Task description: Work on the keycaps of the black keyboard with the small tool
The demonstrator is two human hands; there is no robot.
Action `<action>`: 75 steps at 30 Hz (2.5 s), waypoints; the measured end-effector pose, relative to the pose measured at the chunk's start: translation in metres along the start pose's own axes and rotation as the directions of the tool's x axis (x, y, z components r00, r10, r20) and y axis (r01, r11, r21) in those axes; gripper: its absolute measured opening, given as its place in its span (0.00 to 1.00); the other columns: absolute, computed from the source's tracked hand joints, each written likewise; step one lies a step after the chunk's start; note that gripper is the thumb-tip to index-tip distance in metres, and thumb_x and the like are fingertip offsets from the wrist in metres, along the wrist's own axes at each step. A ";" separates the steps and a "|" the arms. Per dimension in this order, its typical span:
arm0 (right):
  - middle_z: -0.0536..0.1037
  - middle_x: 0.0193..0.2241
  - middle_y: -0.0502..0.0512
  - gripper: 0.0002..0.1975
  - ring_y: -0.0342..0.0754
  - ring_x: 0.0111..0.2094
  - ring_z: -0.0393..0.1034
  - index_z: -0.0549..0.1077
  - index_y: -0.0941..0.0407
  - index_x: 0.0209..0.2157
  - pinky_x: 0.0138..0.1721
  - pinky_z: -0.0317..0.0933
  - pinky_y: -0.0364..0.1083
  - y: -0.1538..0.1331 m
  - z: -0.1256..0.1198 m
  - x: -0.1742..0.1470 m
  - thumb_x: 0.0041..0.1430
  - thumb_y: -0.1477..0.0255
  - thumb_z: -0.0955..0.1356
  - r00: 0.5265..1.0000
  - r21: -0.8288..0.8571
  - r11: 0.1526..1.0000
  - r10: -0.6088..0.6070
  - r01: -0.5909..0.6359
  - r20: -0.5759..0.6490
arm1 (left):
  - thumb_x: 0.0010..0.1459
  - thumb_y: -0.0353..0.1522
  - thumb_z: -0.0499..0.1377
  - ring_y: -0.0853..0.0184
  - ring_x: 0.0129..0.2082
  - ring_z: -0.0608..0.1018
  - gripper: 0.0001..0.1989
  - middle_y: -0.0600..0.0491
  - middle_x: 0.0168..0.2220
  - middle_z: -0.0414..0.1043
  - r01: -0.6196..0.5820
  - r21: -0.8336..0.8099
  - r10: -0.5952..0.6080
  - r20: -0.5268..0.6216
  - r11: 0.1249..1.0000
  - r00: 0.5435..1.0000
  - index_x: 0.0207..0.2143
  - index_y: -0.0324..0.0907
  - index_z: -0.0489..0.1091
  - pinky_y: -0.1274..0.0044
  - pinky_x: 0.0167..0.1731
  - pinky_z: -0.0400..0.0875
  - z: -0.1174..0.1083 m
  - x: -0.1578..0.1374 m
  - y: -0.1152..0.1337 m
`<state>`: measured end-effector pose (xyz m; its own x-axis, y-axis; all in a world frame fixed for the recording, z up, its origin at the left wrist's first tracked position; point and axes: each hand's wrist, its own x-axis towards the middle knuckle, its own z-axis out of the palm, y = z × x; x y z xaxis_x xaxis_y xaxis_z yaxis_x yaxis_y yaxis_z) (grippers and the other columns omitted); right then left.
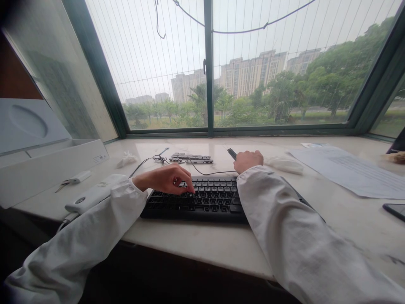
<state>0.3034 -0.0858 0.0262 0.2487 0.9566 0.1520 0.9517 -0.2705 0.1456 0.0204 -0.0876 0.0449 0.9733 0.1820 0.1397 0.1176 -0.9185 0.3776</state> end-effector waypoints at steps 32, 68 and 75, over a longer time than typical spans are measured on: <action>0.78 0.42 0.63 0.15 0.54 0.44 0.71 0.74 0.59 0.45 0.44 0.54 0.50 0.002 -0.001 -0.002 0.61 0.65 0.64 1.000 -0.002 1.000 -0.013 0.013 0.016 | 0.56 0.38 0.64 0.76 0.23 0.70 0.10 0.54 0.31 0.79 0.073 -0.094 -0.076 -0.027 0.993 0.997 0.37 0.43 0.80 0.83 0.24 0.61 0.008 0.004 -0.002; 0.78 0.31 0.56 0.16 0.46 0.30 0.69 0.76 0.58 0.30 0.39 0.56 0.47 -0.079 -0.018 -0.052 0.66 0.71 0.60 0.627 0.033 0.710 -0.598 0.703 -0.498 | 0.56 0.43 0.63 0.76 0.25 0.70 0.13 0.56 0.31 0.77 0.368 -0.008 -0.365 0.109 0.930 0.925 0.35 0.43 0.79 0.83 0.27 0.62 -0.025 -0.021 -0.024; 0.78 0.29 0.53 0.10 0.44 0.32 0.70 0.78 0.56 0.35 0.41 0.56 0.45 -0.083 -0.014 -0.063 0.63 0.68 0.65 0.508 0.222 0.466 -0.687 0.857 -0.519 | 0.54 0.44 0.63 0.76 0.25 0.71 0.15 0.55 0.30 0.77 0.407 -0.026 -0.404 0.084 0.913 0.911 0.36 0.42 0.78 0.84 0.29 0.63 -0.024 -0.020 -0.024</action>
<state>0.2062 -0.1255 0.0185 -0.6213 0.6160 0.4843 0.6964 0.7174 -0.0190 -0.0064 -0.0609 0.0552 0.8557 0.5072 -0.1023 0.4985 -0.7551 0.4258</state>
